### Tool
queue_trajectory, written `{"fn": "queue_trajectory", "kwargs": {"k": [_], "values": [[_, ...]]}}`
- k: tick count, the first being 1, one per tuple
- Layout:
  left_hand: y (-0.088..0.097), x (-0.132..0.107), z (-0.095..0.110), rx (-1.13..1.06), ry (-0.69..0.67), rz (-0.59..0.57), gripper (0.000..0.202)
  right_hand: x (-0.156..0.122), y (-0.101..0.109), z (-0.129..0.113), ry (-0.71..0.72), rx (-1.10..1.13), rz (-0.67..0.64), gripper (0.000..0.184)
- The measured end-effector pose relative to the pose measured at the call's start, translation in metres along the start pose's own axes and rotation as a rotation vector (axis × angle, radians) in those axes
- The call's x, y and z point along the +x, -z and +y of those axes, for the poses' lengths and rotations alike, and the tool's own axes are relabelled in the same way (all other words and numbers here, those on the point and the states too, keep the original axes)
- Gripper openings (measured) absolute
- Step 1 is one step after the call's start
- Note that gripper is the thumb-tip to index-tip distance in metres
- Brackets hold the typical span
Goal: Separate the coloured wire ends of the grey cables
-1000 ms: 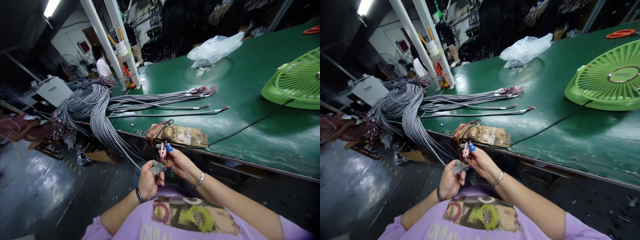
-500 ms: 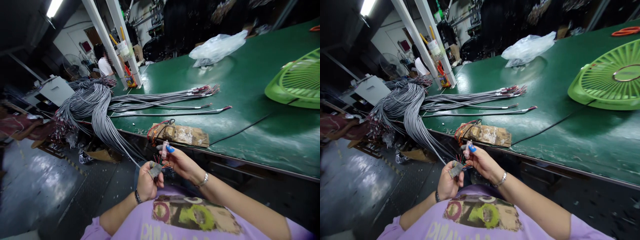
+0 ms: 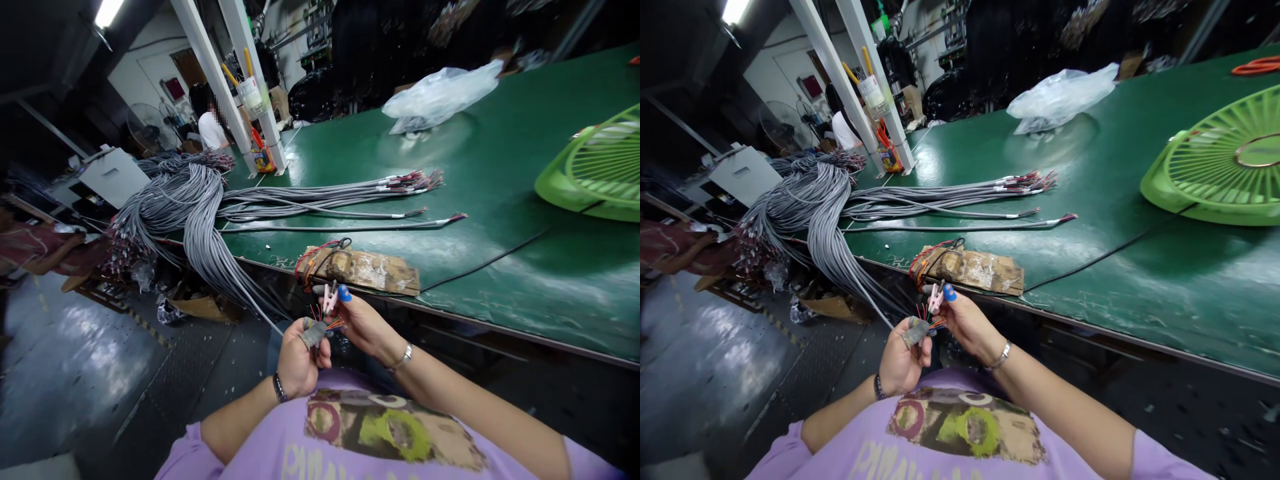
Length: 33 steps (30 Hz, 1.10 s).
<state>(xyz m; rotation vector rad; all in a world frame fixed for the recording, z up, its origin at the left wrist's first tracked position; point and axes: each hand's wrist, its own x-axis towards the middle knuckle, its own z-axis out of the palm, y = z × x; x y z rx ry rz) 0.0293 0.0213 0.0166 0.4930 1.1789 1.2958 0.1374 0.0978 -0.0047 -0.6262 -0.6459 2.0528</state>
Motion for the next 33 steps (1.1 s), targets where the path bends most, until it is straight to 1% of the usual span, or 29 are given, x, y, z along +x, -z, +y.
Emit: {"fn": "queue_trajectory", "kwargs": {"k": [1, 3, 9, 14, 20, 24, 26, 30, 33], "values": [[0.000, 0.000, -0.001, 0.000, 0.000, 0.000, 0.024, 0.001, -0.001, -0.001, -0.040, 0.045, -0.007, 0.035], [0.000, 0.001, -0.002, 0.001, 0.003, 0.003, 0.024, 0.003, -0.003, -0.001, -0.070, 0.105, 0.004, 0.034], [0.001, 0.002, -0.004, 0.010, 0.012, 0.014, 0.022, 0.006, -0.005, 0.002, -0.019, 0.143, 0.050, 0.034], [0.002, -0.002, -0.004, 0.003, -0.006, 0.002, 0.022, 0.001, -0.003, 0.005, -0.030, 0.160, 0.022, 0.034], [0.008, -0.007, -0.005, 0.004, -0.019, 0.003, 0.024, -0.001, -0.001, 0.000, -0.121, 0.143, -0.026, 0.033], [0.010, -0.007, -0.005, 0.001, -0.041, -0.034, 0.022, 0.000, 0.000, -0.002, -0.074, 0.070, -0.033, 0.025], [0.010, -0.007, -0.004, -0.008, -0.058, -0.030, 0.021, -0.001, 0.001, -0.001, -0.033, 0.030, -0.038, 0.024], [0.010, -0.006, -0.003, -0.017, -0.095, 0.005, 0.021, -0.005, 0.006, 0.002, 0.048, -0.069, -0.007, 0.033], [0.010, -0.006, -0.003, -0.005, -0.127, 0.026, 0.021, -0.007, 0.008, 0.004, 0.050, -0.110, -0.007, 0.039]]}}
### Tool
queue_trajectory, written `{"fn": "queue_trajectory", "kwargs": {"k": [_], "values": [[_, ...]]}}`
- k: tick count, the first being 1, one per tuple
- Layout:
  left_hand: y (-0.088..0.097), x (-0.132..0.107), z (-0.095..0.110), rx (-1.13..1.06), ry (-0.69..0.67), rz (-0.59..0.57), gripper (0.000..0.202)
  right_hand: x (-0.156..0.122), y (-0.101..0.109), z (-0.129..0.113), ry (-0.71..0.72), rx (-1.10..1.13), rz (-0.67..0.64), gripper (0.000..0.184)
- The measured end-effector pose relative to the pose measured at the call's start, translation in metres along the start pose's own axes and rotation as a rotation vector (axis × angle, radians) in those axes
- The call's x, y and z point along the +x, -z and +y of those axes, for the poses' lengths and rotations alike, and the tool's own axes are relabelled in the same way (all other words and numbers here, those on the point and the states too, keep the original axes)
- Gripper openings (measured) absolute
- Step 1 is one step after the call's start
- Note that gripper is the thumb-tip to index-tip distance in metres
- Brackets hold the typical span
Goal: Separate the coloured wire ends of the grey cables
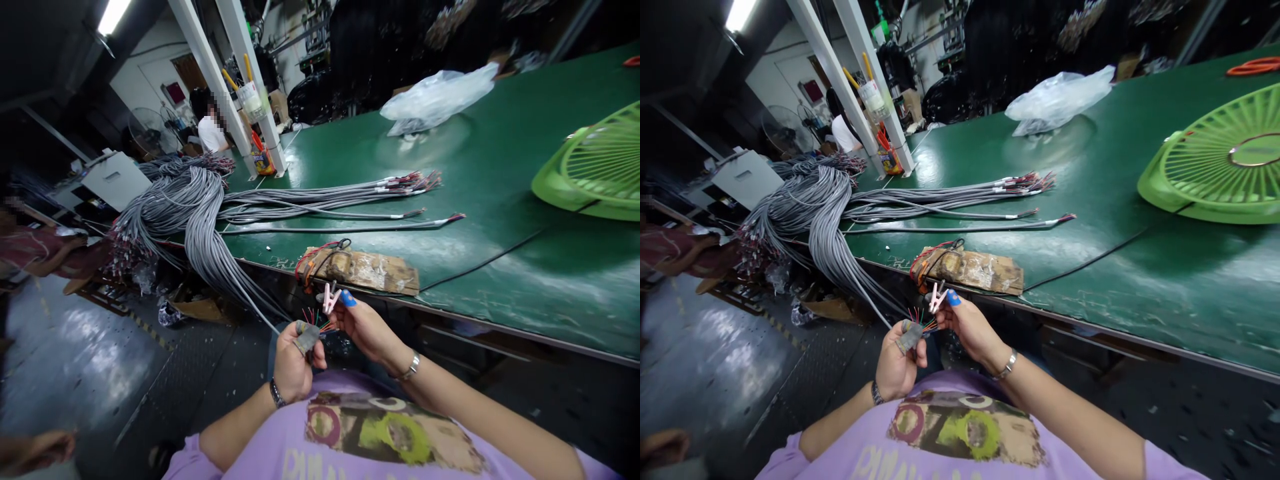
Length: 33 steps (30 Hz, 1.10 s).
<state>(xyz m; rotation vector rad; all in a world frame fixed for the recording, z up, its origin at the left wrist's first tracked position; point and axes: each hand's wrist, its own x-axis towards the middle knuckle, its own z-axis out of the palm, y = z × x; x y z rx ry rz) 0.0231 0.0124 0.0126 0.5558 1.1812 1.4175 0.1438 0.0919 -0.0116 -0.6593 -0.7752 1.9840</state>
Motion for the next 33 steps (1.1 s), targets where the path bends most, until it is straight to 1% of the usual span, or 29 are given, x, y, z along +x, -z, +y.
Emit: {"fn": "queue_trajectory", "kwargs": {"k": [3, 5, 8, 10, 12, 15, 17, 19, 24, 30, 33], "values": [[-0.001, 0.000, 0.000, -0.002, -0.016, 0.007, 0.022, 0.003, 0.000, 0.000, -0.018, 0.005, -0.033, 0.041], [-0.002, 0.001, 0.001, -0.022, -0.008, 0.007, 0.022, 0.005, 0.000, 0.000, 0.004, -0.041, -0.027, 0.043], [-0.006, 0.003, 0.002, -0.063, 0.019, 0.000, 0.022, 0.007, 0.000, 0.002, 0.143, -0.227, 0.070, 0.047], [-0.008, 0.005, 0.002, -0.086, 0.036, -0.005, 0.023, 0.007, 0.001, 0.003, 0.211, -0.279, 0.099, 0.046], [-0.009, 0.007, 0.001, -0.101, 0.052, -0.004, 0.024, 0.008, 0.000, 0.004, 0.171, -0.185, 0.045, 0.044], [-0.011, 0.008, -0.001, -0.122, 0.072, -0.004, 0.025, 0.010, -0.002, 0.003, 0.016, 0.052, -0.049, 0.041], [-0.011, 0.009, -0.002, -0.139, 0.083, -0.003, 0.026, 0.012, -0.004, 0.002, -0.039, 0.162, -0.056, 0.037], [-0.011, 0.009, -0.002, -0.153, 0.098, -0.001, 0.027, 0.012, -0.006, 0.002, -0.043, 0.226, -0.038, 0.034], [-0.011, 0.008, -0.005, -0.169, 0.137, 0.014, 0.029, 0.013, -0.008, 0.002, -0.016, 0.244, 0.010, 0.032], [-0.009, 0.007, -0.011, -0.154, 0.153, 0.042, 0.032, 0.012, -0.009, 0.001, -0.027, 0.141, 0.082, 0.036], [-0.008, 0.007, -0.012, -0.153, 0.150, 0.050, 0.032, 0.012, -0.010, 0.001, -0.024, 0.121, 0.088, 0.040]]}}
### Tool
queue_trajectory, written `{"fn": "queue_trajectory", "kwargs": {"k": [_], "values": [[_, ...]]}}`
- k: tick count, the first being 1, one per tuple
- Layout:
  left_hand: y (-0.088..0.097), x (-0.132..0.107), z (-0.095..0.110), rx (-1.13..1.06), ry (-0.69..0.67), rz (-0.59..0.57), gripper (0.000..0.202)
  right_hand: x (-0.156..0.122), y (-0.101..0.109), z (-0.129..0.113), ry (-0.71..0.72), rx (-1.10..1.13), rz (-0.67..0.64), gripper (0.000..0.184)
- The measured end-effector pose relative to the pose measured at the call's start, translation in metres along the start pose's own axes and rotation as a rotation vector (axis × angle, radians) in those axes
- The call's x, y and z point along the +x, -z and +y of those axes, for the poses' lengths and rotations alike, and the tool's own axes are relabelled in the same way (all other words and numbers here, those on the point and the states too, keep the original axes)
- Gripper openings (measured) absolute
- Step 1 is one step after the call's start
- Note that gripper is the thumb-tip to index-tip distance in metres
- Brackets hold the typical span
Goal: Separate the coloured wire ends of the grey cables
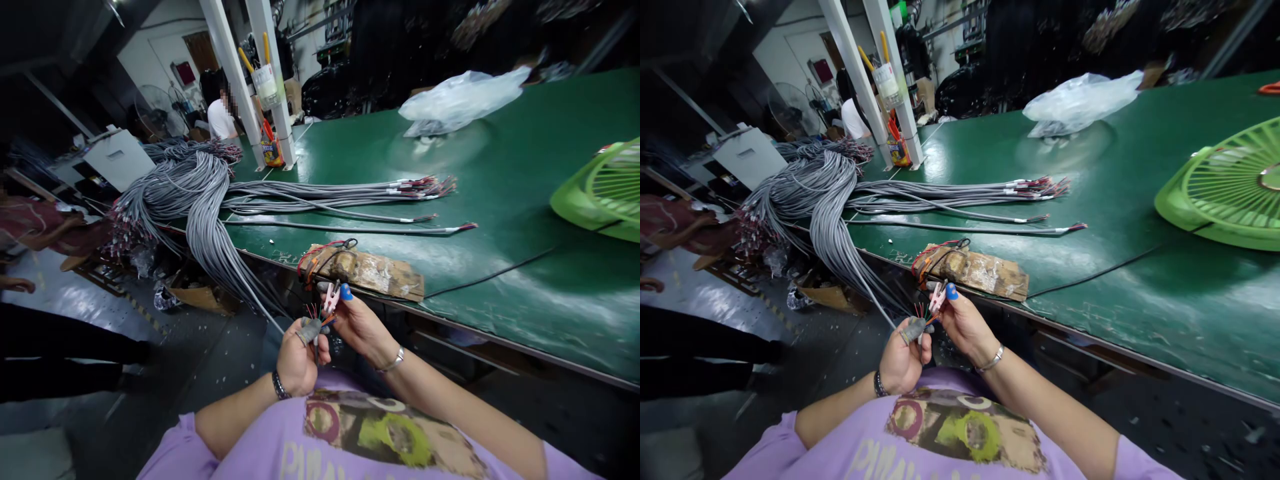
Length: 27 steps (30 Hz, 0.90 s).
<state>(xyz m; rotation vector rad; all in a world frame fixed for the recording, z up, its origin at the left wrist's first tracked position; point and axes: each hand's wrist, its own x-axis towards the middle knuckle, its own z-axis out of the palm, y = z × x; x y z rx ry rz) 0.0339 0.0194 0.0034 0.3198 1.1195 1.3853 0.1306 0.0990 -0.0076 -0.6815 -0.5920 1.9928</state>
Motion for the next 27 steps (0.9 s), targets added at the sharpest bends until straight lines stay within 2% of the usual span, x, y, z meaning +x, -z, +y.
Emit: {"fn": "queue_trajectory", "kwargs": {"k": [3, 7, 11, 13, 19, 23, 27], "values": [[0.001, -0.001, 0.000, 0.006, -0.009, -0.006, 0.031, -0.002, 0.000, 0.000, -0.019, 0.027, -0.024, 0.040], [0.001, -0.005, 0.001, 0.062, -0.033, -0.027, 0.029, -0.007, 0.007, -0.004, -0.104, 0.029, -0.146, 0.045], [0.005, -0.010, 0.001, 0.120, -0.071, -0.027, 0.028, -0.013, 0.022, -0.014, -0.227, -0.174, -0.262, 0.053], [0.007, -0.011, 0.000, 0.163, -0.094, -0.038, 0.027, -0.015, 0.027, -0.022, -0.258, -0.324, -0.310, 0.051], [0.013, -0.012, -0.005, 0.265, -0.140, -0.073, 0.028, -0.020, 0.019, -0.046, -0.167, -0.759, -0.475, 0.033], [0.018, -0.012, -0.008, 0.307, -0.132, -0.079, 0.033, -0.021, 0.011, -0.052, -0.089, -0.863, -0.538, 0.030], [0.021, -0.012, -0.009, 0.381, -0.115, -0.117, 0.034, -0.021, 0.012, -0.052, -0.063, -0.932, -0.564, 0.032]]}}
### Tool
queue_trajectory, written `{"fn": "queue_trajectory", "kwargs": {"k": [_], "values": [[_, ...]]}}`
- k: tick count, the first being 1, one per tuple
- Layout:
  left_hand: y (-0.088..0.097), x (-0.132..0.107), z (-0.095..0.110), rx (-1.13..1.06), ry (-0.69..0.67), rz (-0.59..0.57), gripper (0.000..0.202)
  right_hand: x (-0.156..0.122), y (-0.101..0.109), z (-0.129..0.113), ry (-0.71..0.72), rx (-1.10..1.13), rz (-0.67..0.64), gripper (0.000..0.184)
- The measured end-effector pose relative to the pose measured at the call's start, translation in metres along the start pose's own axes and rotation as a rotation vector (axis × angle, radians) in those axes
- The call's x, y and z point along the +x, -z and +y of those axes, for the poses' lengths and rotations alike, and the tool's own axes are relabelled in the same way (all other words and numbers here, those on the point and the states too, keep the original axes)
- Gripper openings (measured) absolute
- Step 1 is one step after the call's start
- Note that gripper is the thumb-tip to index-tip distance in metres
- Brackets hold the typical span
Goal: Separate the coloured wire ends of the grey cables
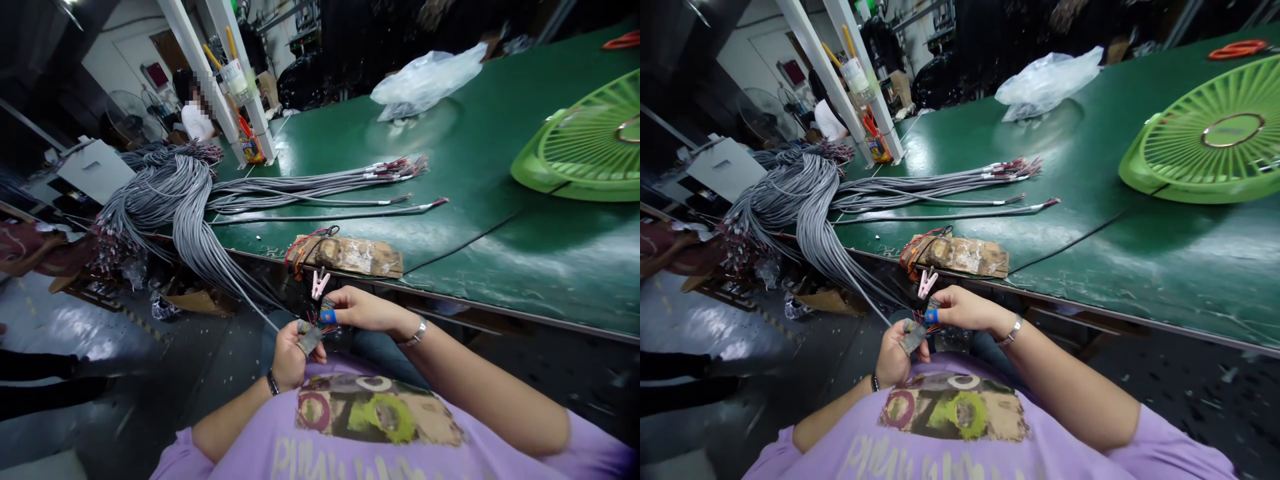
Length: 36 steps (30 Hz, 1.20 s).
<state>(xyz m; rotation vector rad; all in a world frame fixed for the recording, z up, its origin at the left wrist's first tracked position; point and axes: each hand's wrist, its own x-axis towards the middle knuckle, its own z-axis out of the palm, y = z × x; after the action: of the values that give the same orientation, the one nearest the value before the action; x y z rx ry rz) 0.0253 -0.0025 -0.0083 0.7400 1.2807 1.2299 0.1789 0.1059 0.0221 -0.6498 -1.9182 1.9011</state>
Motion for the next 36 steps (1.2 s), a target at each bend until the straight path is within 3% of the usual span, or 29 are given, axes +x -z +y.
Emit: {"fn": "queue_trajectory", "kwargs": {"k": [9, 11, 15, 18, 20, 24, 31, 36], "values": [[-0.002, -0.001, 0.011, 0.256, 0.177, -0.302, 0.034, -0.002, -0.010, 0.003, 0.032, -0.190, 0.045, 0.029], [-0.003, 0.000, 0.012, 0.239, 0.183, -0.267, 0.033, -0.003, -0.013, 0.006, 0.035, -0.124, 0.108, 0.032], [-0.004, 0.003, 0.008, 0.099, 0.110, -0.074, 0.029, -0.011, -0.015, 0.021, 0.010, 0.157, 0.304, 0.039], [-0.005, 0.006, 0.005, 0.028, 0.047, 0.027, 0.028, -0.018, -0.022, 0.034, -0.023, 0.280, 0.339, 0.038], [-0.007, 0.008, 0.004, 0.003, 0.017, 0.055, 0.028, -0.020, -0.031, 0.038, 0.015, 0.282, 0.332, 0.034], [-0.009, 0.010, 0.004, 0.015, -0.003, 0.032, 0.029, -0.015, -0.044, 0.036, 0.084, 0.302, 0.442, 0.031], [0.006, 0.010, 0.011, 0.322, -0.155, -0.149, 0.028, -0.002, -0.040, 0.020, 0.051, 0.295, 0.261, 0.031], [0.008, 0.010, 0.002, 0.113, -0.166, -0.008, 0.021, 0.007, -0.040, 0.023, 0.028, 0.274, 0.277, 0.035]]}}
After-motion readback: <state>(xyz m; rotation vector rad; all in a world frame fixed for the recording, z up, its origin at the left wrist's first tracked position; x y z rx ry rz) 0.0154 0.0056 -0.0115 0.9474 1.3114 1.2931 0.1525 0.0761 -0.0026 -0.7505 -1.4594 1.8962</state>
